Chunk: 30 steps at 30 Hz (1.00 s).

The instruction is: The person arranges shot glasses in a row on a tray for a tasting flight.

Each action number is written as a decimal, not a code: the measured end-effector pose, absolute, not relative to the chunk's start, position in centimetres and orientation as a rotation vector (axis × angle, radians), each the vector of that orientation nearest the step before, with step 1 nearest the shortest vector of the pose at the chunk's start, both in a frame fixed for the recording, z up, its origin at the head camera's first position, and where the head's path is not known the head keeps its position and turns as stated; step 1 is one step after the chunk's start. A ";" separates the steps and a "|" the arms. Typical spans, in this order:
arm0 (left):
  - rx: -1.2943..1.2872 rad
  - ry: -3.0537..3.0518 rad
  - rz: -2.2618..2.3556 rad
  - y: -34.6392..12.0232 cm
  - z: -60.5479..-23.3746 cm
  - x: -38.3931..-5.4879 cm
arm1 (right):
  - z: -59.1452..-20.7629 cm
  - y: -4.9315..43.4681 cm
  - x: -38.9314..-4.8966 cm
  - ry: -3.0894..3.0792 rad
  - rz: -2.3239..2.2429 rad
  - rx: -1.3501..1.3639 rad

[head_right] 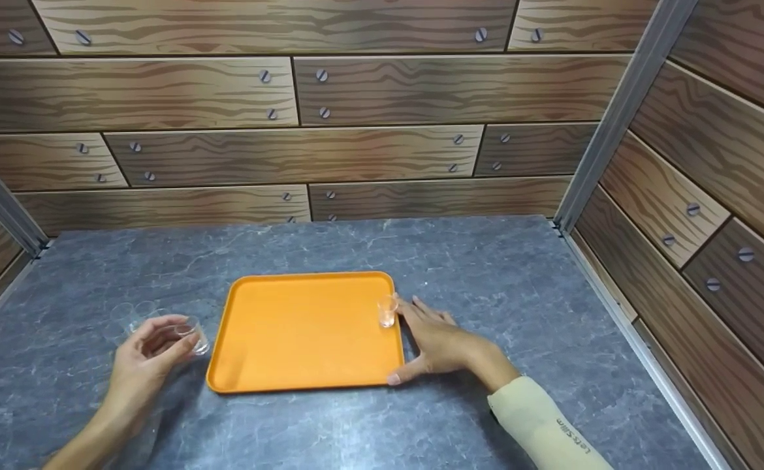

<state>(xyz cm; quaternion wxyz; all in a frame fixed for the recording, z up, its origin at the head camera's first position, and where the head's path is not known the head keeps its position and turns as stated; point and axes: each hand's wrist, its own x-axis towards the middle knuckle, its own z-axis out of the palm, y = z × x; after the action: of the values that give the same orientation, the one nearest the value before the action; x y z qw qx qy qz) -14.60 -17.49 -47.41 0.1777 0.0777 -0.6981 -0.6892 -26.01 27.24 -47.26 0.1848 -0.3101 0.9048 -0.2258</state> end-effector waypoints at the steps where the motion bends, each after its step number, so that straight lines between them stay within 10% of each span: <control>1: 0.197 -1.976 -1.956 -17.3 -47.4 -14.7 | -47.3 27.2 -26.0 2.550 -0.638 -0.873; 30: 0.035 -1.994 -2.160 -8.5 -47.1 -19.6 | -47.3 27.2 -26.1 2.567 -0.616 -0.890</control>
<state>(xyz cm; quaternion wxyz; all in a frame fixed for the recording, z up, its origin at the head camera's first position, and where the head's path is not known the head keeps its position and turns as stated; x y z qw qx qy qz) -19.55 -8.48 -47.12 0.1006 0.0118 -0.6747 -0.7311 -26.06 27.23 -47.30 0.1769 -0.3146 0.9068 -0.2177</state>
